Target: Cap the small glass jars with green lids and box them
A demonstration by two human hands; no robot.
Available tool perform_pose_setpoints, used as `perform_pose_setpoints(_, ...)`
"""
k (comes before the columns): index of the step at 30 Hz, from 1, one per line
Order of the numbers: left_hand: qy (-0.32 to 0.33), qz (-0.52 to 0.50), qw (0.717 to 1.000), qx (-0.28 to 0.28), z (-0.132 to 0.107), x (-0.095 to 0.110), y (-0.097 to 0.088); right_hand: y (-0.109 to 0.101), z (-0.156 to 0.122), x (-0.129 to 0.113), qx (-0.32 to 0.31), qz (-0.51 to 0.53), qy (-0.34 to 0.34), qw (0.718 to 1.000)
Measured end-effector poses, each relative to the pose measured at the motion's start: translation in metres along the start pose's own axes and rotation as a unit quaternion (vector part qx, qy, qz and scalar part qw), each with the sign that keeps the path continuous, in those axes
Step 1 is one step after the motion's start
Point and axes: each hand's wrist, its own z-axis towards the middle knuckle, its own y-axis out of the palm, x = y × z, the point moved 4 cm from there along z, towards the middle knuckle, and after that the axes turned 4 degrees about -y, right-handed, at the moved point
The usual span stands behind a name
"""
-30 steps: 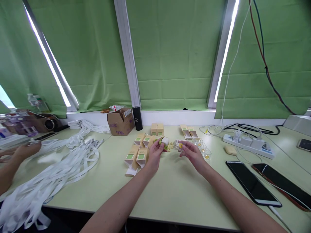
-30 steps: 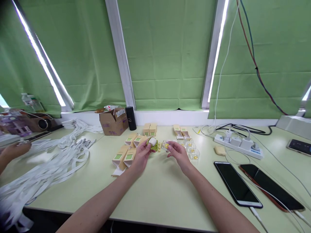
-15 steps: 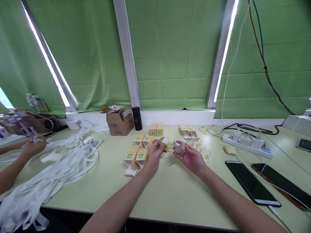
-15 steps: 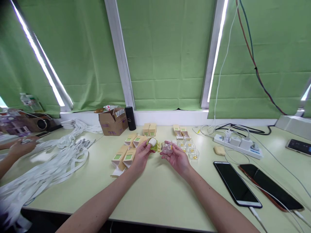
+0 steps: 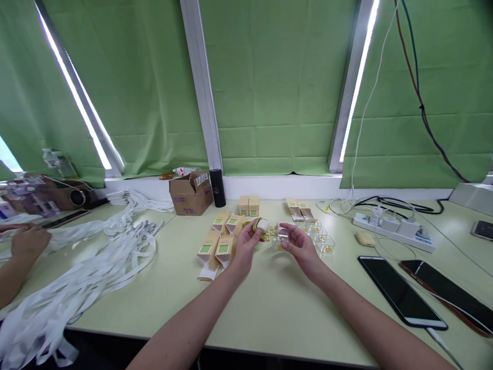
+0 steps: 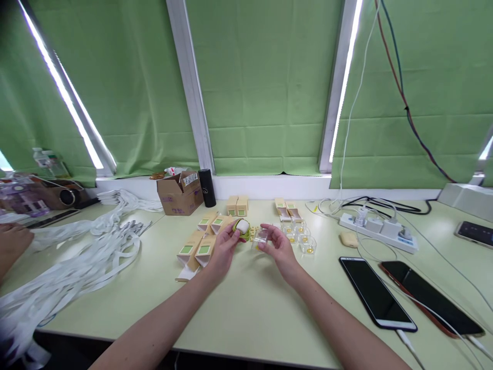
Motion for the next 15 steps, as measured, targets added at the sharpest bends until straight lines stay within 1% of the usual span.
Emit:
perform_pose_setpoints(2,0.002,0.005,1.000,0.003,-0.0001,0.0000,-0.0007,0.0013,0.0003,0.0018,0.004,-0.046,-0.021,0.999)
perform_pose_setpoints(5,0.009,0.015,1.000,0.002,-0.0004,0.0008,-0.0012,0.0052,0.0001,0.0038,-0.005,-0.078,-0.043,0.996)
perform_pose_setpoints(9,0.016,0.021,1.000,-0.007,-0.0009,0.0025,-0.0003,0.0078,-0.0009,0.0046,-0.018,-0.091,-0.057,0.994)
perform_pose_setpoints(15,0.022,0.036,0.999,-0.002,-0.0019,0.0062,0.0019,0.0059,-0.0002,0.0049,-0.029,-0.082,-0.050,0.995)
